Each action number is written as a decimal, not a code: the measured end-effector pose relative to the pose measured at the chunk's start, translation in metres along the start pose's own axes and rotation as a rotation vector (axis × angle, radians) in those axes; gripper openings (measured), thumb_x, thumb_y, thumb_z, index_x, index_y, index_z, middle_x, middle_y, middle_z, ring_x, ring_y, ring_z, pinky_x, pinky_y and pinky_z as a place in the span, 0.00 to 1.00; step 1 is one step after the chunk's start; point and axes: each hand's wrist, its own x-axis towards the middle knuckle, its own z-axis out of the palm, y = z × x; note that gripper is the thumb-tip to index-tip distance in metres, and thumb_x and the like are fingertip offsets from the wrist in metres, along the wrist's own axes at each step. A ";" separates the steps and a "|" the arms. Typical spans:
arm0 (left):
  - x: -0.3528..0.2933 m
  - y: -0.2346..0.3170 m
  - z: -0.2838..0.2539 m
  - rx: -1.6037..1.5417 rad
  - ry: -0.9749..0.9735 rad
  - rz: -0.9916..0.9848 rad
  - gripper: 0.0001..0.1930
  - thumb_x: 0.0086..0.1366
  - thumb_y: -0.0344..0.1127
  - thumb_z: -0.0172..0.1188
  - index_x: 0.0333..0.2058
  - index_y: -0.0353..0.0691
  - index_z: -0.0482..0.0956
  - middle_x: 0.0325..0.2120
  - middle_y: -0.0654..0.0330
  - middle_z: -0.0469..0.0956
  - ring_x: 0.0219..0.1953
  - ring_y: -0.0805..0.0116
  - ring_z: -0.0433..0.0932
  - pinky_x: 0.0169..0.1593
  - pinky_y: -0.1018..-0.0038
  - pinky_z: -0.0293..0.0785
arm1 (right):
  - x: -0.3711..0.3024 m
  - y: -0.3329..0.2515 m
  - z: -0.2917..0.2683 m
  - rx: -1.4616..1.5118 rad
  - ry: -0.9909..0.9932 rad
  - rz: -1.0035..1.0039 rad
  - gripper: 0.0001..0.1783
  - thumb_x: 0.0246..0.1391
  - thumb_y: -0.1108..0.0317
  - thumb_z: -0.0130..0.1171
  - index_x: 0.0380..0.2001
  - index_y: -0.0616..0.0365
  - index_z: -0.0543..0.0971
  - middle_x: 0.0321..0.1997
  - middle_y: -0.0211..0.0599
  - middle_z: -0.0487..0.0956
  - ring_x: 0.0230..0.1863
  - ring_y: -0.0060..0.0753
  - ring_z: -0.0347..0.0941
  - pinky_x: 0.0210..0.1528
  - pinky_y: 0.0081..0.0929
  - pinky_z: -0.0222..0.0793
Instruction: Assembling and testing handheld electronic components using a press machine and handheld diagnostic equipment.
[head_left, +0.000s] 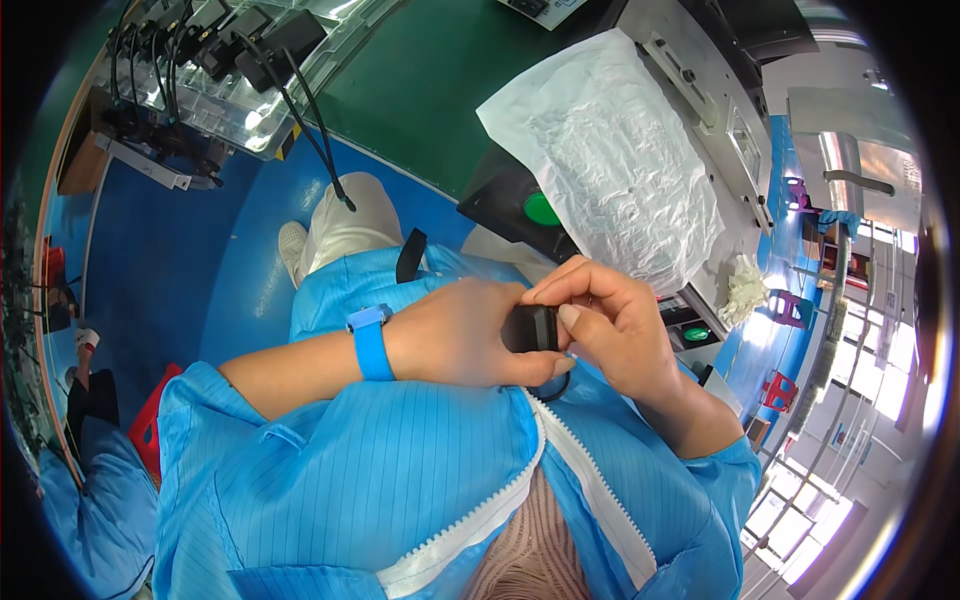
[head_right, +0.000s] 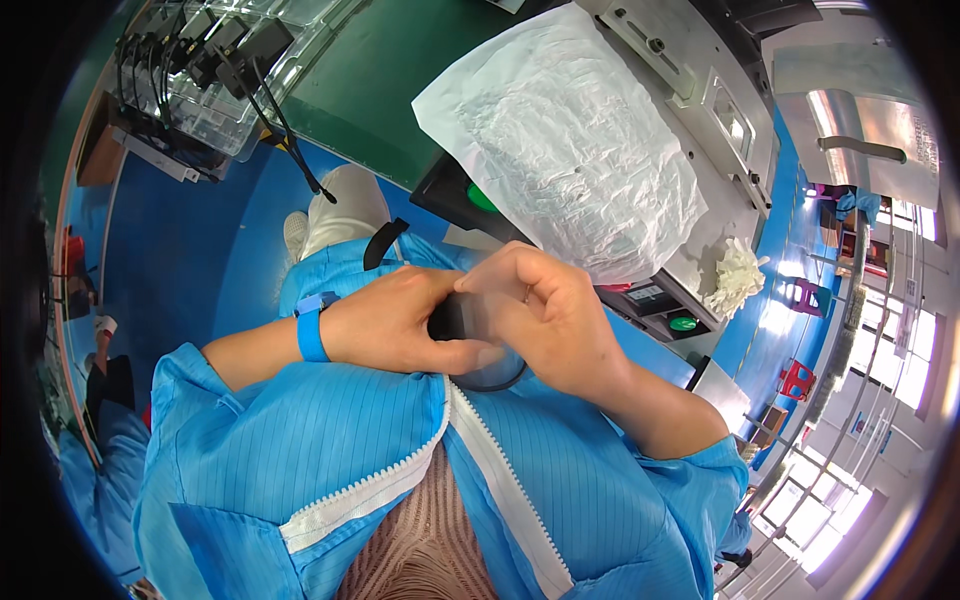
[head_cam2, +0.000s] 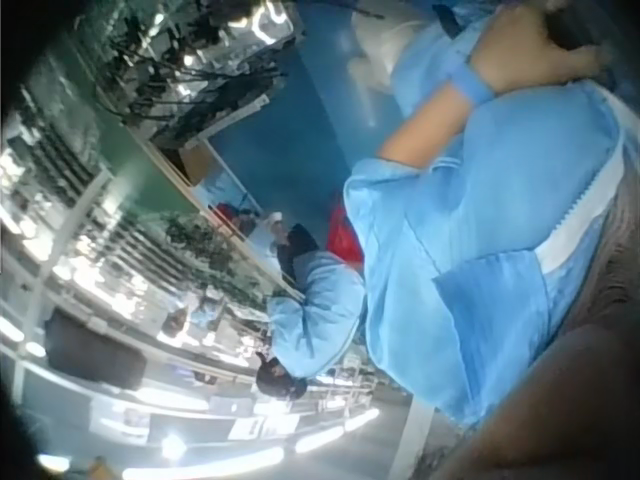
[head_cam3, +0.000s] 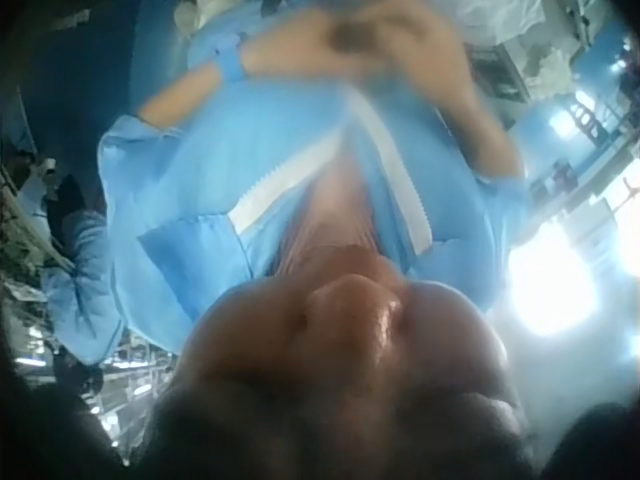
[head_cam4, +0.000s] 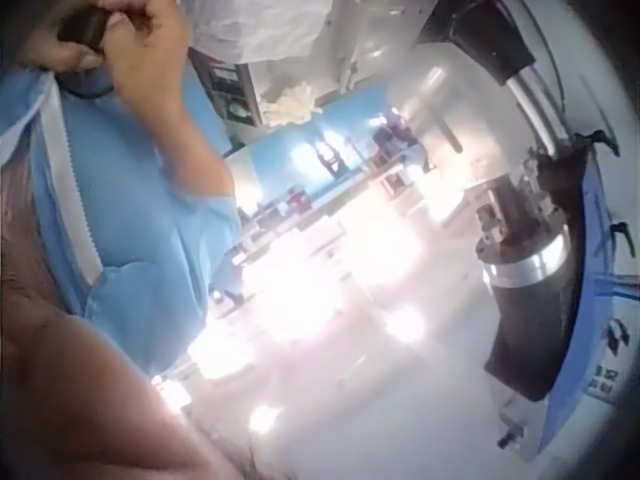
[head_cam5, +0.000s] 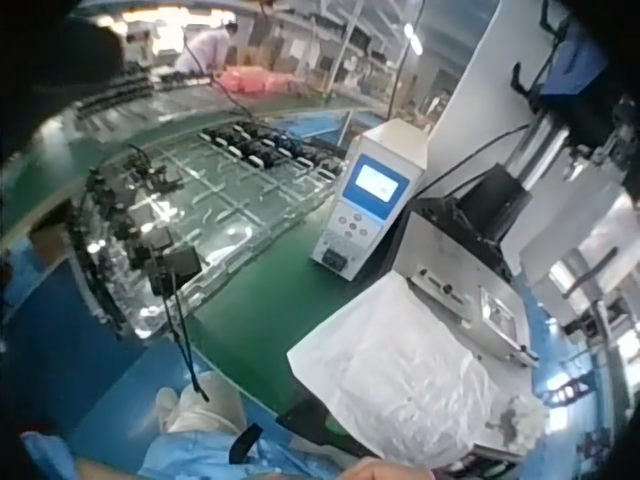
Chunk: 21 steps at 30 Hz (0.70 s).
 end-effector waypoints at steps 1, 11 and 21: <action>0.000 0.000 0.000 0.023 0.001 -0.005 0.27 0.49 0.53 0.61 0.37 0.32 0.77 0.26 0.48 0.77 0.27 0.56 0.77 0.32 0.66 0.71 | 0.000 0.002 0.000 0.000 0.003 0.000 0.11 0.48 0.81 0.48 0.36 0.65 0.75 0.36 0.32 0.73 0.38 0.18 0.70 0.42 0.18 0.66; 0.002 0.001 -0.001 0.115 -0.011 -0.036 0.25 0.48 0.50 0.61 0.34 0.31 0.76 0.23 0.47 0.76 0.25 0.54 0.76 0.30 0.65 0.71 | 0.000 0.006 -0.001 -0.174 0.030 -0.086 0.13 0.43 0.81 0.50 0.35 0.65 0.75 0.36 0.33 0.73 0.37 0.19 0.70 0.36 0.18 0.68; 0.002 0.003 0.001 0.078 0.014 -0.020 0.26 0.48 0.53 0.62 0.32 0.31 0.77 0.21 0.48 0.76 0.24 0.55 0.77 0.30 0.66 0.71 | 0.001 -0.004 -0.002 -0.127 0.064 0.082 0.10 0.47 0.81 0.50 0.35 0.65 0.75 0.32 0.32 0.76 0.33 0.17 0.71 0.32 0.17 0.69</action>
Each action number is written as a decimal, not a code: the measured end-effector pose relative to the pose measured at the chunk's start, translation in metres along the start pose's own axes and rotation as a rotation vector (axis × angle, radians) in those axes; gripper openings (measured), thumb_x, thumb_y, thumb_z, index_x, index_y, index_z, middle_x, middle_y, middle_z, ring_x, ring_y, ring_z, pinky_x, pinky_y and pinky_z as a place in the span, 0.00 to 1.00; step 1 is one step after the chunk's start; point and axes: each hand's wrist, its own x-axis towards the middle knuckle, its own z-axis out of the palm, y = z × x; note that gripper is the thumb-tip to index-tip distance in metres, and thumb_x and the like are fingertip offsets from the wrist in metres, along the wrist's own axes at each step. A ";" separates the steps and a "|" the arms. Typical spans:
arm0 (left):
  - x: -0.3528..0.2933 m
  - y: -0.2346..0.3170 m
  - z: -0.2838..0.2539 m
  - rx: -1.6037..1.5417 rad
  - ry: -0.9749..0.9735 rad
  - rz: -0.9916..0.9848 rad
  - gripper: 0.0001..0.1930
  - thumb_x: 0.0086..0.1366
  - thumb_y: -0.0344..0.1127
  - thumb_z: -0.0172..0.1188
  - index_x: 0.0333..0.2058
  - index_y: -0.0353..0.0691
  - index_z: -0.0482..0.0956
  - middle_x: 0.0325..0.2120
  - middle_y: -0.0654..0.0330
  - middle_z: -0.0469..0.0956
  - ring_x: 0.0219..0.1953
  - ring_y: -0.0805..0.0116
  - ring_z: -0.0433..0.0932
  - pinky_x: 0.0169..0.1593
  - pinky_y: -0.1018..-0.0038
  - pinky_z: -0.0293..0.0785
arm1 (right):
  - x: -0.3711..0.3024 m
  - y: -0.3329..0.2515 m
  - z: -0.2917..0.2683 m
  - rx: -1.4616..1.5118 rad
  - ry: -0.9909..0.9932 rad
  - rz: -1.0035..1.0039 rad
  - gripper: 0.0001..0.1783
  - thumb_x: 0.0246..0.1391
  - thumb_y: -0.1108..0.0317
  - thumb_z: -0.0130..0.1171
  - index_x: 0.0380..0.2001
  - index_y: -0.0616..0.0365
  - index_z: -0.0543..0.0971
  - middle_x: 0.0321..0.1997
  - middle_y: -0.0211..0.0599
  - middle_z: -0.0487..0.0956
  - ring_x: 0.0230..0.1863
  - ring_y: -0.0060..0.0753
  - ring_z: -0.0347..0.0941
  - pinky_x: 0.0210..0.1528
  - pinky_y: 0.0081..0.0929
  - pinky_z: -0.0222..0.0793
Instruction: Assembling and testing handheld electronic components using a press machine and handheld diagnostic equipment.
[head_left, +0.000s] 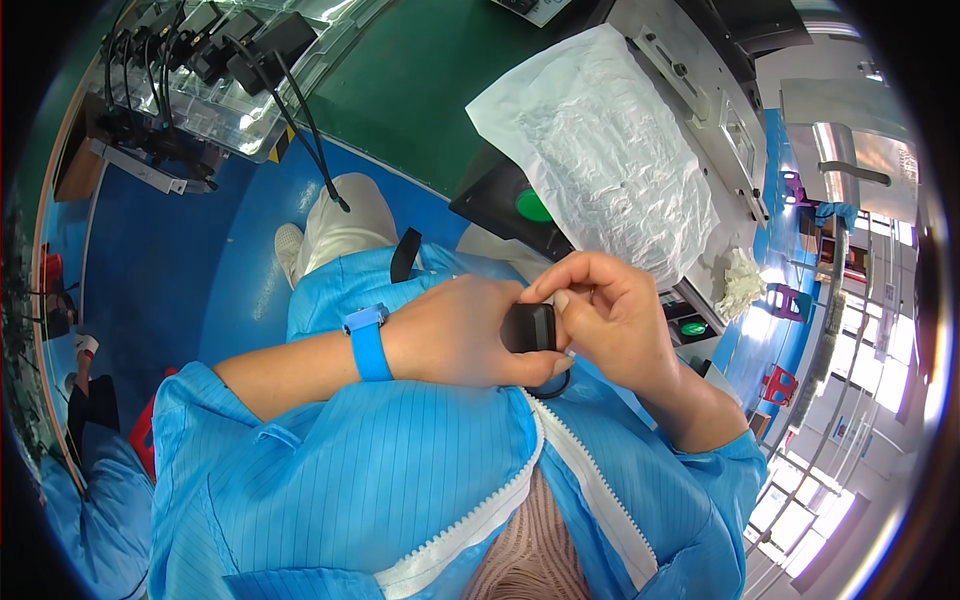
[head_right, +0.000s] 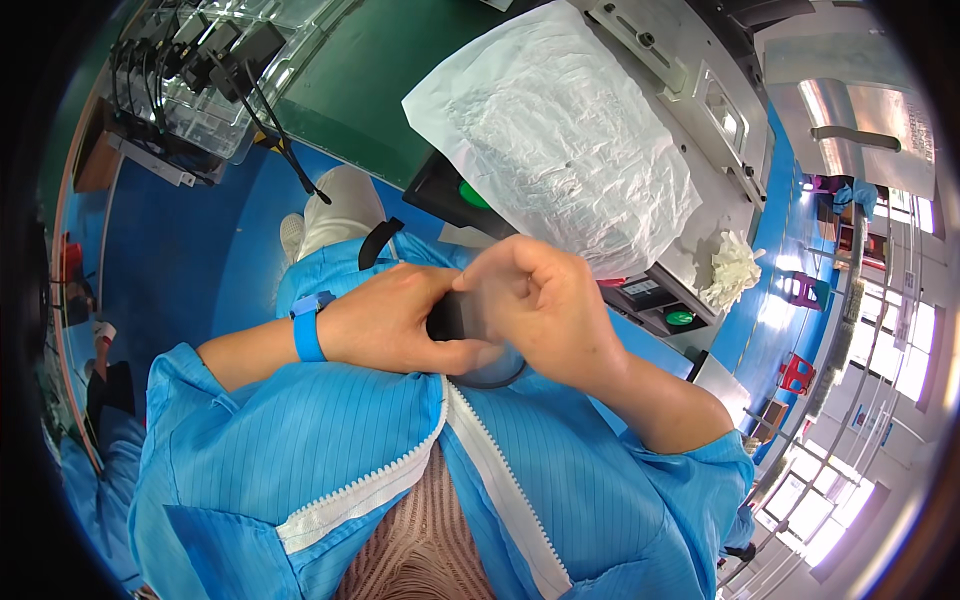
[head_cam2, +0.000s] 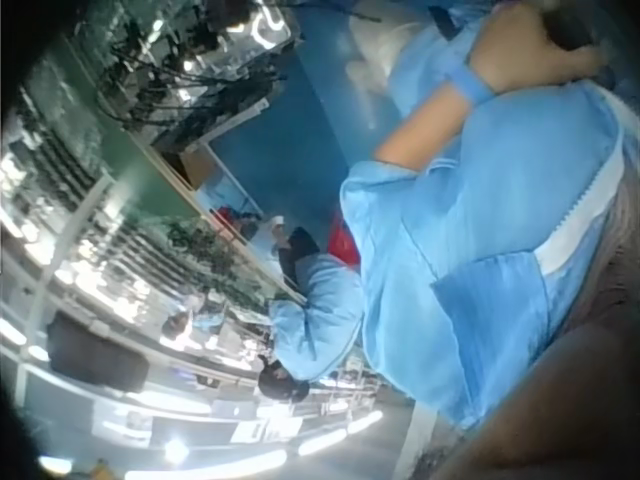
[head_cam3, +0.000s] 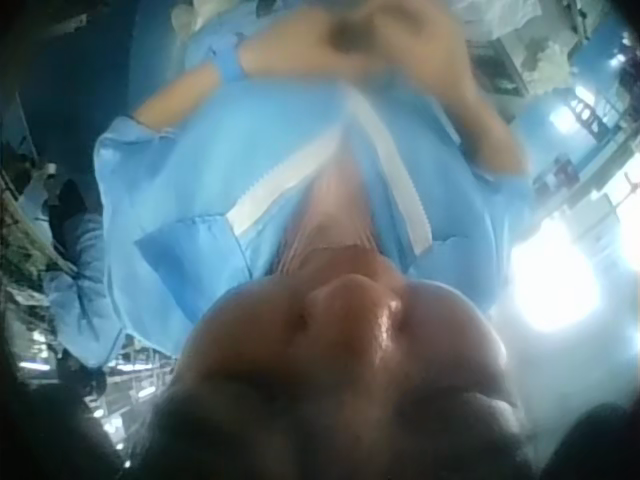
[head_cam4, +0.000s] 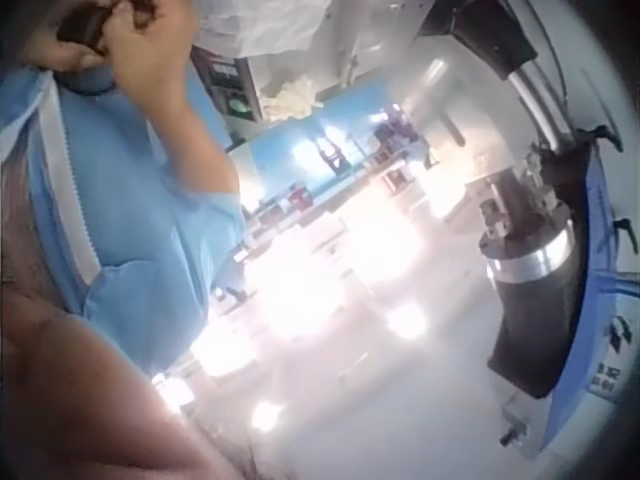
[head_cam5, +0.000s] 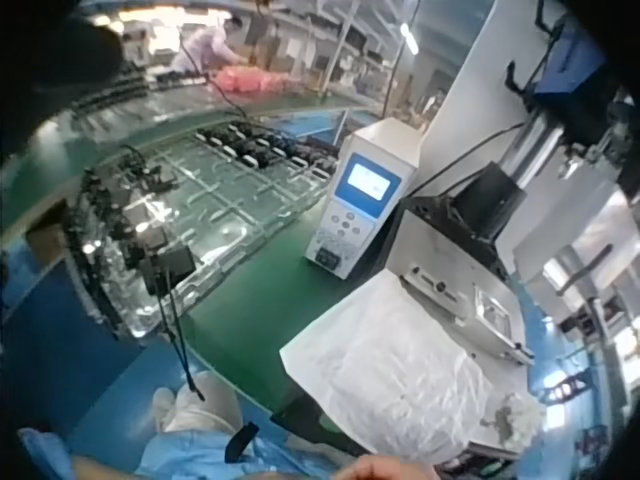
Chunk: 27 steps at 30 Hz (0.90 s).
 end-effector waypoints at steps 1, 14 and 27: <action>0.000 -0.001 -0.001 0.045 -0.010 -0.026 0.27 0.48 0.54 0.62 0.32 0.30 0.77 0.21 0.48 0.76 0.25 0.55 0.77 0.30 0.66 0.71 | 0.000 -0.002 0.000 -0.001 -0.002 0.000 0.10 0.47 0.81 0.50 0.35 0.65 0.75 0.32 0.32 0.76 0.33 0.17 0.71 0.32 0.17 0.69; 0.000 -0.015 -0.009 -0.089 -0.091 0.034 0.32 0.50 0.57 0.63 0.33 0.27 0.75 0.23 0.51 0.78 0.27 0.61 0.78 0.32 0.71 0.73 | 0.008 -0.002 -0.014 -0.629 -0.005 -0.710 0.11 0.43 0.82 0.54 0.33 0.63 0.76 0.36 0.40 0.73 0.32 0.32 0.71 0.33 0.24 0.66; -0.003 -0.014 -0.001 -0.005 -0.017 0.079 0.29 0.48 0.57 0.64 0.28 0.29 0.74 0.20 0.51 0.77 0.24 0.60 0.78 0.29 0.70 0.72 | 0.003 -0.012 -0.010 -0.490 -0.197 -0.192 0.08 0.48 0.70 0.52 0.20 0.64 0.70 0.16 0.42 0.69 0.17 0.29 0.65 0.21 0.29 0.61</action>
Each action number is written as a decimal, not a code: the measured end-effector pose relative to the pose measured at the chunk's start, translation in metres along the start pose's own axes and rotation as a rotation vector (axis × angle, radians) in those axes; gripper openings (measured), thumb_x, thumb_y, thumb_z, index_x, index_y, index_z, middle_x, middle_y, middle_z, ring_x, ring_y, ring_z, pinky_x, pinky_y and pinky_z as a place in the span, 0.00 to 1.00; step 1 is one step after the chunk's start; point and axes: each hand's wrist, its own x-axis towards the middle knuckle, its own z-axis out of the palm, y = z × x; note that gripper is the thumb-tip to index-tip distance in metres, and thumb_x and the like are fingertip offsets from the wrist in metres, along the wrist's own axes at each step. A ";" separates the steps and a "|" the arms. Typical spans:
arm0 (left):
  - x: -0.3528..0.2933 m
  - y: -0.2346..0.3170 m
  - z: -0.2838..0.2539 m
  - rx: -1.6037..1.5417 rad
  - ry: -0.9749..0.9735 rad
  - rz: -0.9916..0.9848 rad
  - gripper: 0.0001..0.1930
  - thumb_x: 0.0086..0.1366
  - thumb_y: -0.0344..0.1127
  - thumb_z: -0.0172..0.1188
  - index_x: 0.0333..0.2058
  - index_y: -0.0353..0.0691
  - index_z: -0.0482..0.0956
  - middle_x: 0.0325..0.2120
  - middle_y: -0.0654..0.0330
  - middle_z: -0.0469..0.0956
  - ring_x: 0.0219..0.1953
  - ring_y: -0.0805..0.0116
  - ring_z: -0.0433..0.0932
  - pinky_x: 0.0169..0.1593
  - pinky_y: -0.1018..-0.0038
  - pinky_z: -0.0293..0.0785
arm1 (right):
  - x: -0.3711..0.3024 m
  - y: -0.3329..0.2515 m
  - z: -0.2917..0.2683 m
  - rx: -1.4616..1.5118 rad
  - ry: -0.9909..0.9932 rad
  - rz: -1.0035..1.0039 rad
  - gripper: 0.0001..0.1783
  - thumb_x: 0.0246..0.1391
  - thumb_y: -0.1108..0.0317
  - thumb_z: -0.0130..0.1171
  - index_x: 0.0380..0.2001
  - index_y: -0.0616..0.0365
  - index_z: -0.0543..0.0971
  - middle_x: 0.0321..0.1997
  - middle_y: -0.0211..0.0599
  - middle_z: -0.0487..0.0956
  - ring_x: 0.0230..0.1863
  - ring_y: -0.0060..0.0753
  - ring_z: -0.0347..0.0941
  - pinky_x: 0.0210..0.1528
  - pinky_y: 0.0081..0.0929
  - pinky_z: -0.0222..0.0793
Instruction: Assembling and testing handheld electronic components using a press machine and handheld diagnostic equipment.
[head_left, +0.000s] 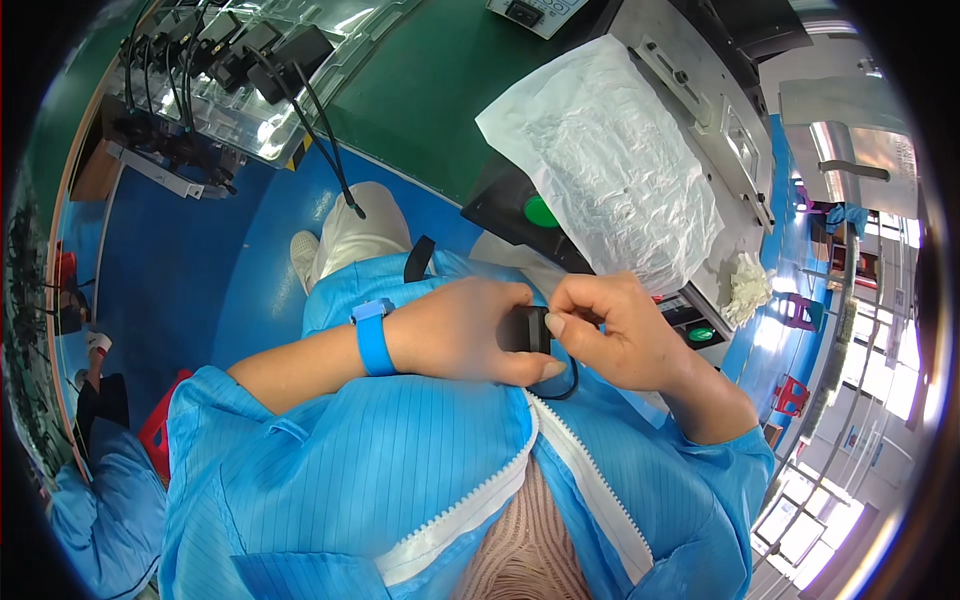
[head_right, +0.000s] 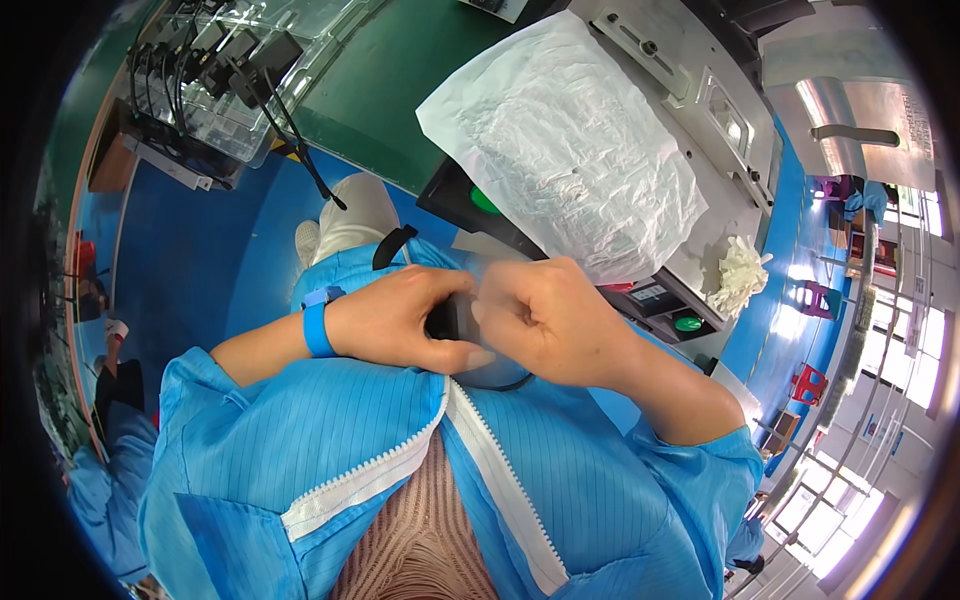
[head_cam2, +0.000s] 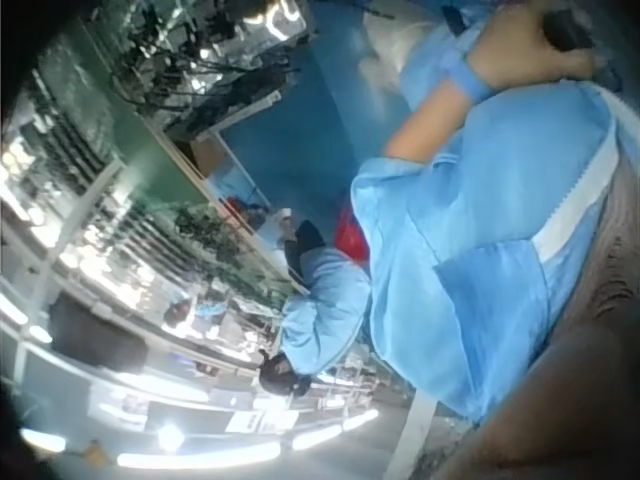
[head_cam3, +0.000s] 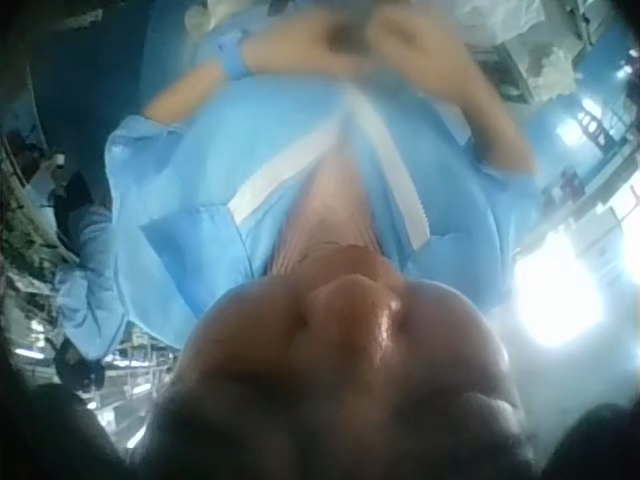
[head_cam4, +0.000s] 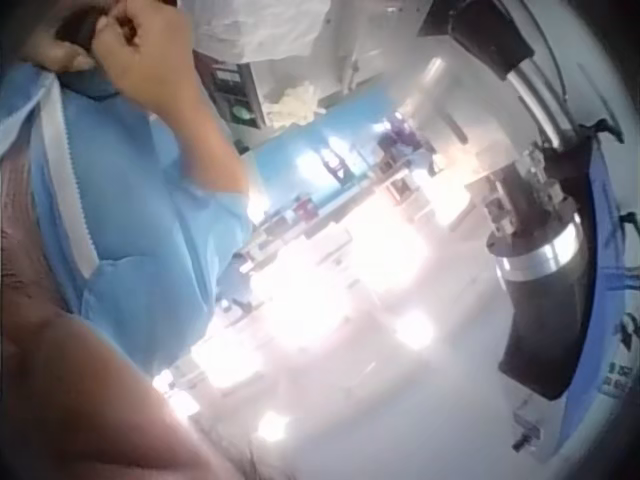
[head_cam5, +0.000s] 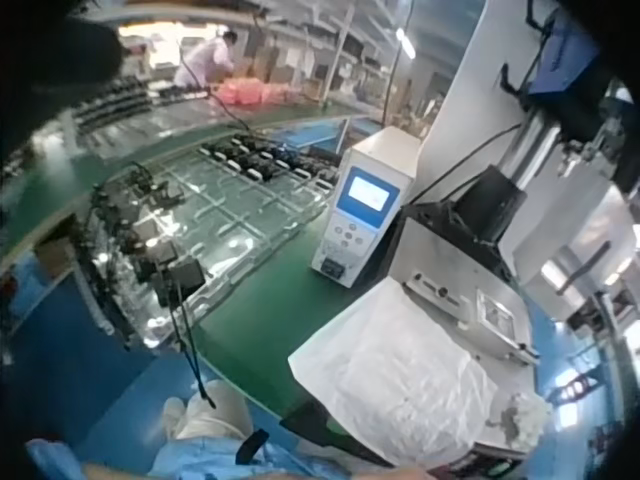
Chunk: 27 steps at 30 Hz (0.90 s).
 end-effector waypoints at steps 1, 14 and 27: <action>-0.001 0.002 0.001 0.055 0.005 -0.021 0.27 0.48 0.53 0.64 0.30 0.30 0.74 0.21 0.51 0.77 0.24 0.58 0.77 0.29 0.69 0.71 | 0.000 0.000 0.000 0.000 0.000 0.003 0.08 0.48 0.70 0.52 0.20 0.64 0.70 0.16 0.42 0.69 0.17 0.29 0.65 0.21 0.29 0.61; 0.004 -0.001 0.011 0.185 0.103 -0.027 0.32 0.44 0.61 0.63 0.20 0.29 0.74 0.17 0.47 0.76 0.21 0.54 0.78 0.27 0.67 0.73 | -0.005 0.000 0.003 -0.056 0.031 0.005 0.10 0.47 0.68 0.49 0.19 0.64 0.69 0.17 0.50 0.68 0.18 0.49 0.66 0.21 0.37 0.60; 0.005 0.004 0.012 0.245 0.097 -0.068 0.31 0.43 0.60 0.64 0.19 0.29 0.74 0.16 0.46 0.75 0.20 0.54 0.77 0.28 0.66 0.73 | -0.002 0.000 0.000 0.023 -0.025 0.151 0.06 0.42 0.75 0.49 0.15 0.62 0.67 0.12 0.24 0.62 0.18 0.12 0.55 0.18 0.20 0.50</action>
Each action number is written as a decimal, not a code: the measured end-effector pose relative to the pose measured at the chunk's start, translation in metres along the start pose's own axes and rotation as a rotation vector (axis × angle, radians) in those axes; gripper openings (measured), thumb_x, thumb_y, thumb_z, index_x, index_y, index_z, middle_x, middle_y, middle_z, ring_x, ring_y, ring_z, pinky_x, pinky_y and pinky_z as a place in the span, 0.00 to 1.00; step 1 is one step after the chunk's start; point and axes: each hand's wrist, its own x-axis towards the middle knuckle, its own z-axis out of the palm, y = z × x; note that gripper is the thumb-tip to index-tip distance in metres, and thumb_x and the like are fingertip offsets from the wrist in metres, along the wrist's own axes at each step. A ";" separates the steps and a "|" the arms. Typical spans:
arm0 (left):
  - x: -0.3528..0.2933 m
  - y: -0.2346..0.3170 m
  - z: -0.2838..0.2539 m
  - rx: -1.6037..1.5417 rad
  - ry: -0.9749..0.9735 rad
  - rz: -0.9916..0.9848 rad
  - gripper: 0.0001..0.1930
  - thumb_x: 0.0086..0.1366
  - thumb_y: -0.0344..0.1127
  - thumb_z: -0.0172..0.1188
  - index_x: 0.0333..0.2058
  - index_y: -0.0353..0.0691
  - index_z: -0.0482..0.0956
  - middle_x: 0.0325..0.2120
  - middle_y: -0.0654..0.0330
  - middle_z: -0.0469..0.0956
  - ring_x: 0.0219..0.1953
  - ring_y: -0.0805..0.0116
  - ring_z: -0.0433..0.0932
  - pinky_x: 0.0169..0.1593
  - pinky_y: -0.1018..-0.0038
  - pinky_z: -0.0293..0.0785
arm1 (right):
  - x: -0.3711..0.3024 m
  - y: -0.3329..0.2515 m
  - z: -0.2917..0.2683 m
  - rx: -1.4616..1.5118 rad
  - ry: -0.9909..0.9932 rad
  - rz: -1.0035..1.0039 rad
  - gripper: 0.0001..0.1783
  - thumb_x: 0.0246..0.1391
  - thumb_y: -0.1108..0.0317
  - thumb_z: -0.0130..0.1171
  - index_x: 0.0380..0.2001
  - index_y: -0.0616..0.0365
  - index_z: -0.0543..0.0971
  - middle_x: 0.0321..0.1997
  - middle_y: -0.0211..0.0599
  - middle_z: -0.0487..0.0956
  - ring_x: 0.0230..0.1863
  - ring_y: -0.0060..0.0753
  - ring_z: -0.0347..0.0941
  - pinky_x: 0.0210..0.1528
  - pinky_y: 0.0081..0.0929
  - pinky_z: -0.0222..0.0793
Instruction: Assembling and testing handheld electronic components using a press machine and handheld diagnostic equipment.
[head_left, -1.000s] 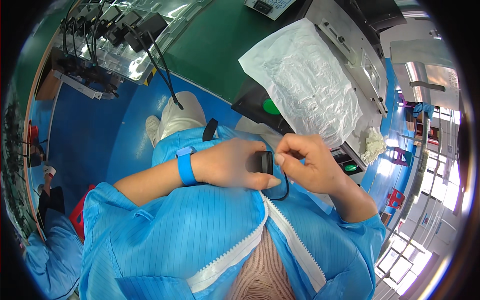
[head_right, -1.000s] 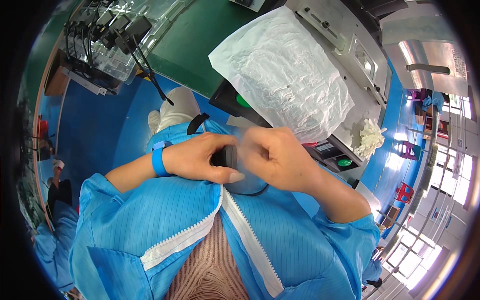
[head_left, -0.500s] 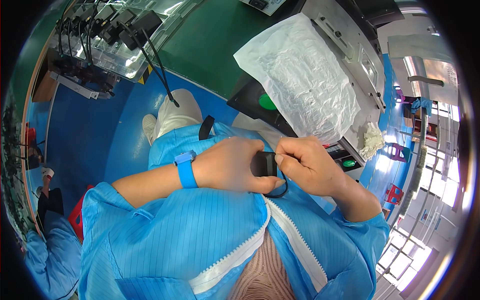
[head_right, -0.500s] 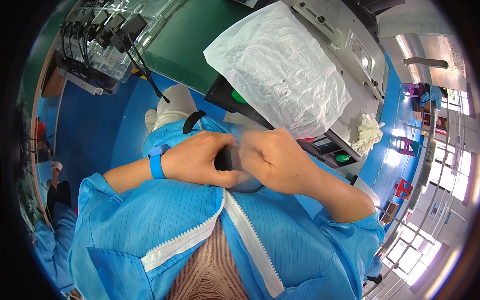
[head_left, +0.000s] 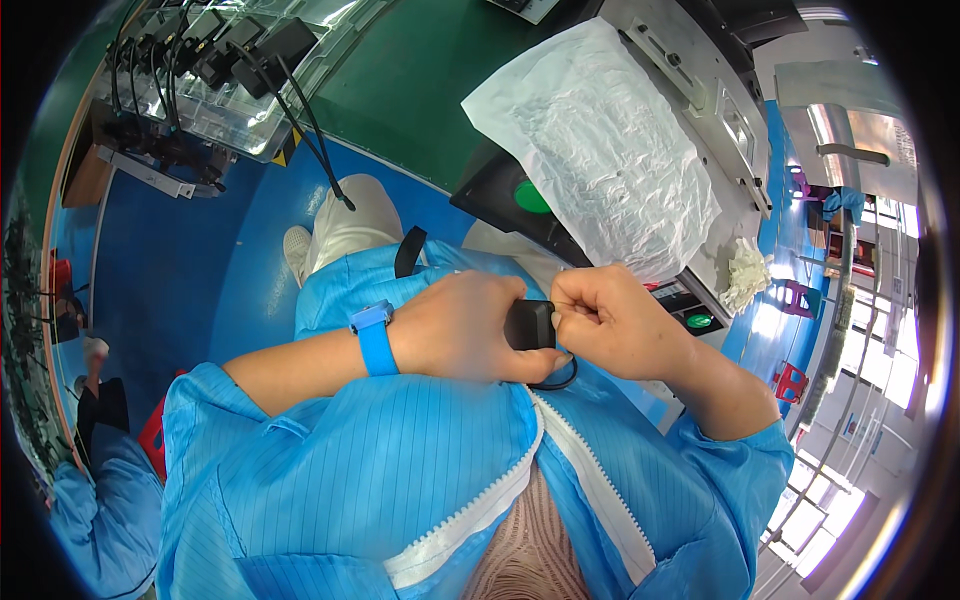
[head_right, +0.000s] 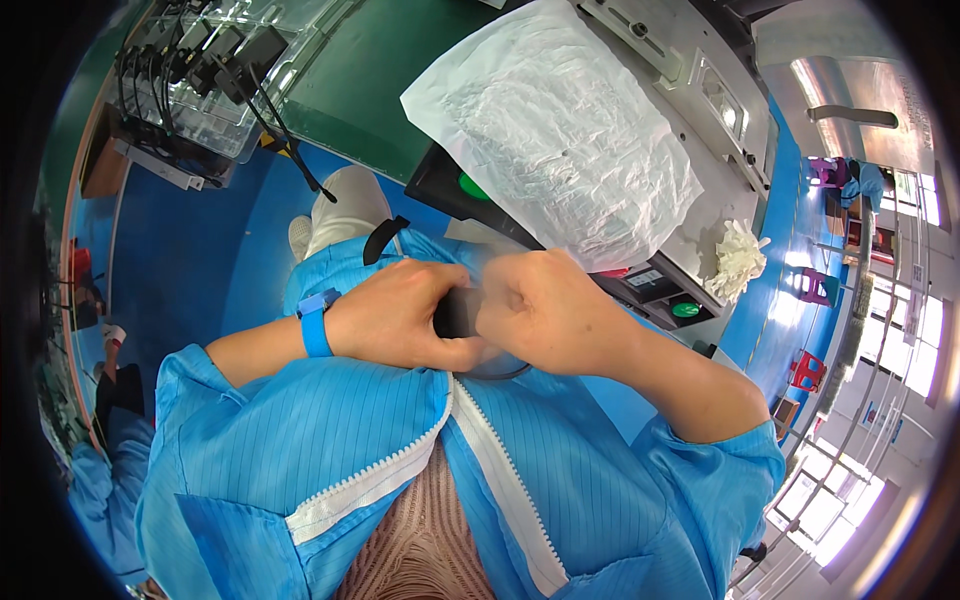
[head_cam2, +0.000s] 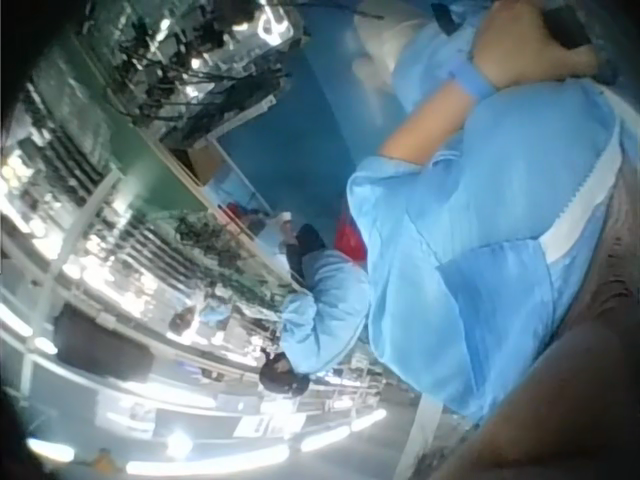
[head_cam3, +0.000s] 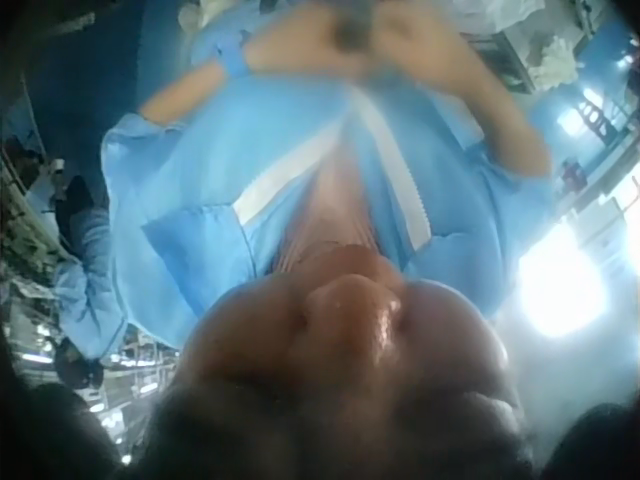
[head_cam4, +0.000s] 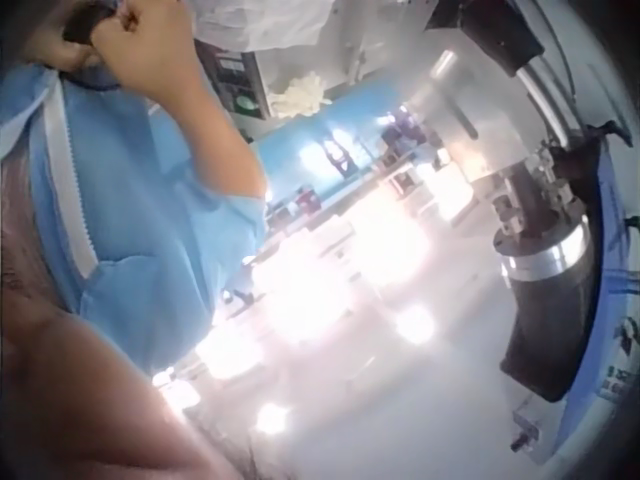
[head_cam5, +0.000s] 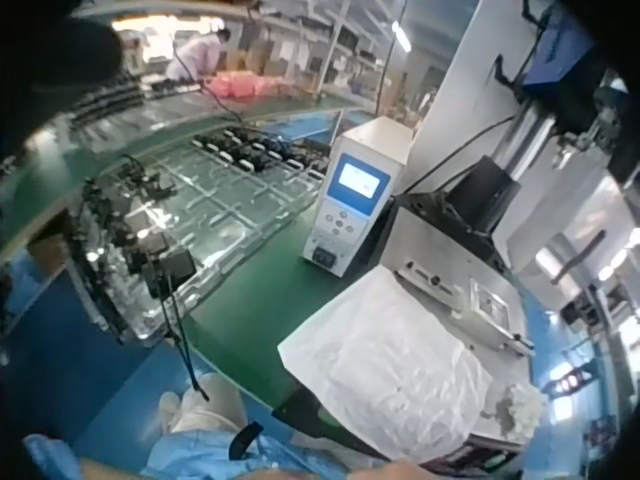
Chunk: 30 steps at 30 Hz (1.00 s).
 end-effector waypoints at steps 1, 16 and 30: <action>0.000 0.000 0.000 -0.003 0.001 0.003 0.31 0.43 0.60 0.64 0.19 0.30 0.74 0.16 0.47 0.75 0.20 0.55 0.77 0.27 0.66 0.73 | 0.000 0.000 0.000 0.001 0.000 0.001 0.06 0.42 0.75 0.49 0.15 0.62 0.67 0.12 0.24 0.62 0.18 0.12 0.55 0.18 0.20 0.50; -0.002 -0.006 -0.008 -0.171 -0.076 0.077 0.25 0.48 0.51 0.65 0.30 0.31 0.75 0.21 0.51 0.77 0.24 0.56 0.77 0.30 0.69 0.72 | 0.002 0.004 0.006 0.050 -0.002 -0.119 0.18 0.59 0.60 0.50 0.20 0.64 0.72 0.17 0.36 0.69 0.20 0.26 0.64 0.23 0.27 0.59; -0.027 -0.025 -0.012 -0.419 0.146 0.098 0.23 0.52 0.47 0.66 0.34 0.33 0.72 0.28 0.55 0.76 0.32 0.68 0.76 0.35 0.73 0.73 | 0.023 0.012 0.024 0.196 0.243 -0.497 0.09 0.53 0.68 0.55 0.35 0.62 0.75 0.31 0.38 0.72 0.32 0.28 0.68 0.33 0.26 0.64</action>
